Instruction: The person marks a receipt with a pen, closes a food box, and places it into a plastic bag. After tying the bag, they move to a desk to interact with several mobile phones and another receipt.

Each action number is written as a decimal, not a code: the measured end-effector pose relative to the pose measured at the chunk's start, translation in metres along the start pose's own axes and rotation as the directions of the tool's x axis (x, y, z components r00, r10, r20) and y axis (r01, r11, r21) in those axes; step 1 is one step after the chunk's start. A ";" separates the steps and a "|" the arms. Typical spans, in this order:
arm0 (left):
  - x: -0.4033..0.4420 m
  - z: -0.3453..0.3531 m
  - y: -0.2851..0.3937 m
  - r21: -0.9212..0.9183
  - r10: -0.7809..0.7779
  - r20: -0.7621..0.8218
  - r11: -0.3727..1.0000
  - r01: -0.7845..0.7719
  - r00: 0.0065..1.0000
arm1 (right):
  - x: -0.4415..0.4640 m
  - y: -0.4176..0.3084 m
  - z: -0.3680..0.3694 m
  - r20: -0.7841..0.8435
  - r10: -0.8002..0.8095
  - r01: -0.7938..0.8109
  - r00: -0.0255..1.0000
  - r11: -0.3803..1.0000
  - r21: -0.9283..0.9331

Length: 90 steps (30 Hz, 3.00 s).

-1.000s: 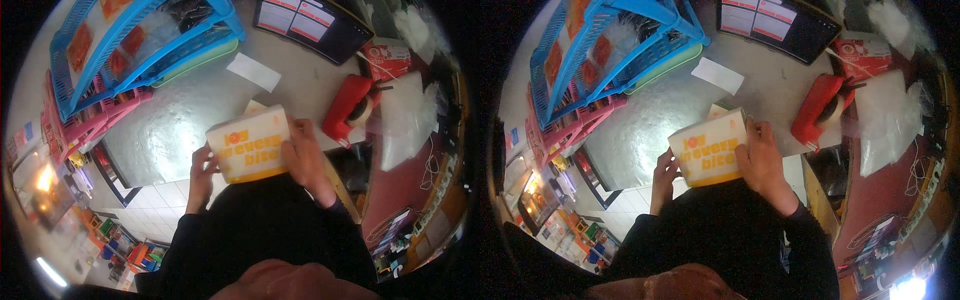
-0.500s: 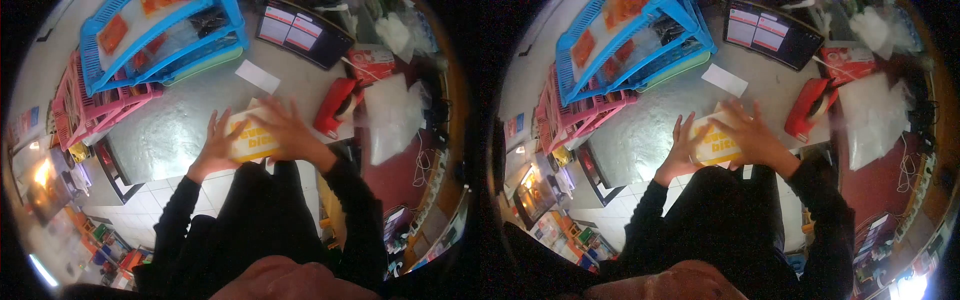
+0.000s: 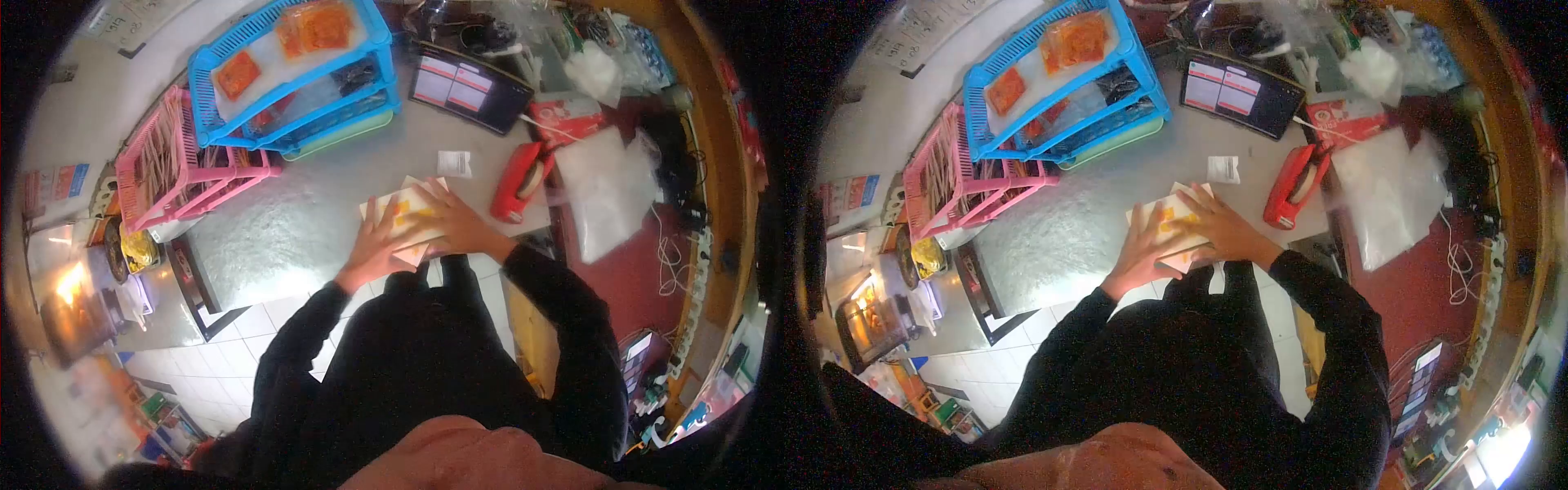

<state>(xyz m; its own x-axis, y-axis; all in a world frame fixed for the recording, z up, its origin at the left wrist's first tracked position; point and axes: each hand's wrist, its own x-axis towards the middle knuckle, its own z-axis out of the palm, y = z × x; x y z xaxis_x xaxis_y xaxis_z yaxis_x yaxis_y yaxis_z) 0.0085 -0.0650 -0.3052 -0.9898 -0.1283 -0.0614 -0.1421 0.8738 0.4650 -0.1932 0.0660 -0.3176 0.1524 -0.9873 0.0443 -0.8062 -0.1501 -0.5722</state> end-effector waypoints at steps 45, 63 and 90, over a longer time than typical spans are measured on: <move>0.010 -0.049 0.041 -0.551 -0.552 0.036 0.684 0.477 0.833 | -0.009 -0.097 -0.003 -0.167 0.911 -0.648 0.377 0.389 0.655; 0.006 0.034 0.036 -0.107 -0.442 -0.486 0.886 0.451 0.754 | 0.100 0.124 -0.019 -0.158 -0.031 0.000 0.987 0.981 -0.194; 0.057 0.039 0.006 -0.766 -0.782 -0.623 0.614 0.191 0.017 | 0.006 0.004 0.022 0.329 0.603 -0.004 0.727 -0.475 0.880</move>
<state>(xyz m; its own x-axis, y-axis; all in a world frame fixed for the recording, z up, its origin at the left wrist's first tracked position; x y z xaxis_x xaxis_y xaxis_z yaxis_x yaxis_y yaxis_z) -0.0490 -0.0484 -0.3405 0.0977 -0.9778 0.1852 -0.2719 0.1528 0.9501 -0.1832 0.0604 -0.3377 -0.1872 -0.7915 -0.5818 0.8857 0.1202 -0.4485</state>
